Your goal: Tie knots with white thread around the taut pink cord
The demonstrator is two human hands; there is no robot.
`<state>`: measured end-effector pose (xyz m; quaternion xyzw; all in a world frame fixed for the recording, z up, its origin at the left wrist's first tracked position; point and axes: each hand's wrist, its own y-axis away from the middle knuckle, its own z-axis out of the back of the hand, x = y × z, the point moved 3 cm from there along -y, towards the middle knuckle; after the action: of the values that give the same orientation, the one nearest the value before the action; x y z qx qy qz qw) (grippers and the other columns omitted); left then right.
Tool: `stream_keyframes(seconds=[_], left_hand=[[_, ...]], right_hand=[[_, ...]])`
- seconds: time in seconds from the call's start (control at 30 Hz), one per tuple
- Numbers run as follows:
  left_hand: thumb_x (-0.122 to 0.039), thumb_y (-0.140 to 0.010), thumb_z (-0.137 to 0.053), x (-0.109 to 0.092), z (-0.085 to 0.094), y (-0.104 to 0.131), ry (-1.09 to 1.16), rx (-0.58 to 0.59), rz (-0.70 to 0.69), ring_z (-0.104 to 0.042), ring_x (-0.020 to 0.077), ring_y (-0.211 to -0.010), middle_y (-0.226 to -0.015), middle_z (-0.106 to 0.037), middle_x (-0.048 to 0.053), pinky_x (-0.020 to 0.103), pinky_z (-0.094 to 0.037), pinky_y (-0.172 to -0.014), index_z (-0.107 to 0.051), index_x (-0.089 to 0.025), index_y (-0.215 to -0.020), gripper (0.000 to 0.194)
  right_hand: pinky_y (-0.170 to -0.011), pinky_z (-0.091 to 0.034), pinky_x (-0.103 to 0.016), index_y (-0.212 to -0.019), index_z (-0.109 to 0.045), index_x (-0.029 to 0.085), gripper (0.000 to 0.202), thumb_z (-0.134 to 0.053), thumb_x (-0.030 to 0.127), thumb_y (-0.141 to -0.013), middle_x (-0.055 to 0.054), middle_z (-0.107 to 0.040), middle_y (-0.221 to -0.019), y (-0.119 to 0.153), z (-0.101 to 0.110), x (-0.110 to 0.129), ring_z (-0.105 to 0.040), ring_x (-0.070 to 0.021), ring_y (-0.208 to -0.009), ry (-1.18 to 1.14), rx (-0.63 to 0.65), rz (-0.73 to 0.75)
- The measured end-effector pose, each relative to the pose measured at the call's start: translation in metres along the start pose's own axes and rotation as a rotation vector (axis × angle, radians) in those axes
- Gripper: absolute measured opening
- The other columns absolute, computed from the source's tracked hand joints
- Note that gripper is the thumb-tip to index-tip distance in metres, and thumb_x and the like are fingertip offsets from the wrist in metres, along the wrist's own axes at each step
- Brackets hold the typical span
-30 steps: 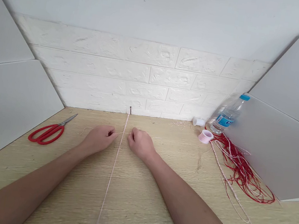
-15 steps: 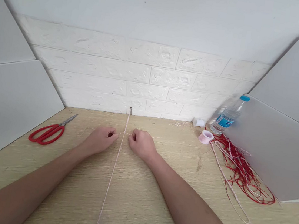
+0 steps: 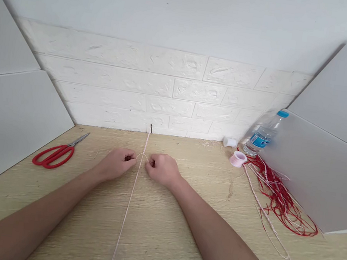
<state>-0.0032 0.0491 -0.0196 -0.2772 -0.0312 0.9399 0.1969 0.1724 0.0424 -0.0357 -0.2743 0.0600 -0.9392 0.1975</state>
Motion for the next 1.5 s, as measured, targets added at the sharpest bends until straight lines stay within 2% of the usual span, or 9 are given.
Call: stream_keyframes(seconds=[0.23,0.53,0.8,0.97,1.07,1.2,1.27,1.4,1.5], left_hand=[[-0.026,-0.072,-0.048,-0.005,0.001,0.003,0.011,0.020,-0.055,-0.039,0.0108,-0.055,-0.054,-0.046,-0.004,0.025,-0.026,-0.053,-0.042,-0.017,-0.057,0.019],[-0.026,-0.074,-0.048,-0.015,0.001,0.007,0.069,0.101,-0.051,-0.036,0.0092,-0.053,-0.054,-0.039,-0.005,0.024,-0.025,-0.051,-0.038,-0.017,-0.057,0.022],[-0.023,-0.077,-0.048,-0.037,-0.003,0.020,-0.026,0.088,-0.242,-0.040,0.0096,-0.052,-0.054,-0.048,-0.003,0.025,-0.026,-0.054,-0.040,-0.017,-0.058,0.022],[-0.025,-0.081,-0.048,-0.047,-0.002,0.026,-0.044,0.130,-0.313,-0.040,0.0100,-0.052,-0.053,-0.048,-0.002,0.025,-0.026,-0.053,-0.046,-0.017,-0.056,0.026],[-0.029,-0.083,-0.048,-0.048,0.005,0.024,-0.001,0.060,-0.289,-0.041,0.0105,-0.054,-0.056,-0.049,-0.001,0.025,-0.029,-0.055,-0.047,-0.017,-0.057,0.029],[-0.021,-0.079,-0.049,-0.043,0.017,0.018,0.160,-0.148,-0.178,-0.047,0.0101,-0.061,-0.088,-0.058,0.003,0.024,-0.037,-0.057,-0.057,-0.018,-0.086,0.011],[-0.017,-0.075,-0.050,-0.041,0.017,0.015,0.230,-0.118,-0.144,-0.049,0.0095,-0.063,-0.099,-0.058,0.004,0.023,-0.038,-0.055,-0.055,-0.019,-0.101,0.027],[-0.019,-0.079,-0.049,-0.039,0.010,0.014,0.296,0.042,-0.160,-0.049,0.0089,-0.060,-0.081,-0.060,-0.001,0.021,-0.039,-0.056,-0.054,-0.021,-0.107,0.029],[-0.025,-0.082,-0.049,-0.034,0.011,0.013,0.282,-0.004,-0.135,-0.045,0.0086,-0.056,-0.066,-0.054,-0.004,0.022,-0.037,-0.056,-0.058,-0.020,-0.098,0.019]], right_hand=[[-0.054,-0.024,-0.024,-0.070,-0.051,0.019,0.016,-0.054,0.029,-0.082,0.001,-0.059,-0.066,0.001,0.000,0.002,-0.046,-0.0111,-0.058,-0.046,-0.009,-0.018],[-0.063,-0.035,-0.024,-0.070,-0.053,0.018,0.017,-0.051,0.026,-0.085,-0.001,-0.054,-0.074,0.003,0.007,0.011,-0.049,-0.0124,-0.071,-0.259,-0.235,0.072],[-0.061,-0.034,-0.024,-0.052,-0.042,0.017,0.042,-0.045,0.036,-0.089,0.002,-0.041,-0.057,0.001,0.005,0.018,-0.042,-0.0107,-0.059,-0.560,-0.067,0.094],[-0.058,-0.035,-0.023,-0.061,-0.054,0.015,0.027,-0.059,0.036,-0.078,0.002,-0.051,-0.065,0.000,0.003,0.010,-0.044,-0.0103,-0.061,-0.764,0.045,-0.046],[-0.059,-0.037,-0.023,-0.075,-0.059,0.015,0.016,-0.060,0.031,-0.075,0.000,-0.057,-0.072,0.001,0.004,0.010,-0.048,-0.0103,-0.064,-0.848,0.072,-0.046],[-0.056,-0.035,-0.021,-0.078,-0.056,0.017,0.010,-0.060,0.021,-0.070,0.002,-0.055,-0.071,0.004,0.008,0.015,-0.043,-0.0088,-0.059,-0.817,0.070,-0.009],[-0.055,-0.034,-0.021,-0.073,-0.055,0.017,0.005,-0.057,0.017,-0.069,0.002,-0.054,-0.068,0.006,0.009,0.017,-0.042,-0.0087,-0.058,-0.805,0.081,0.005],[-0.058,-0.036,-0.022,-0.069,-0.053,0.016,0.004,-0.054,0.015,-0.066,0.000,-0.057,-0.072,0.007,0.011,0.020,-0.048,-0.0105,-0.063,-0.927,0.095,0.036],[-0.055,-0.036,-0.022,-0.071,-0.054,0.017,0.007,-0.051,0.014,-0.065,0.001,-0.056,-0.064,0.005,0.015,0.017,-0.047,-0.0104,-0.058,-1.014,0.085,0.009]])
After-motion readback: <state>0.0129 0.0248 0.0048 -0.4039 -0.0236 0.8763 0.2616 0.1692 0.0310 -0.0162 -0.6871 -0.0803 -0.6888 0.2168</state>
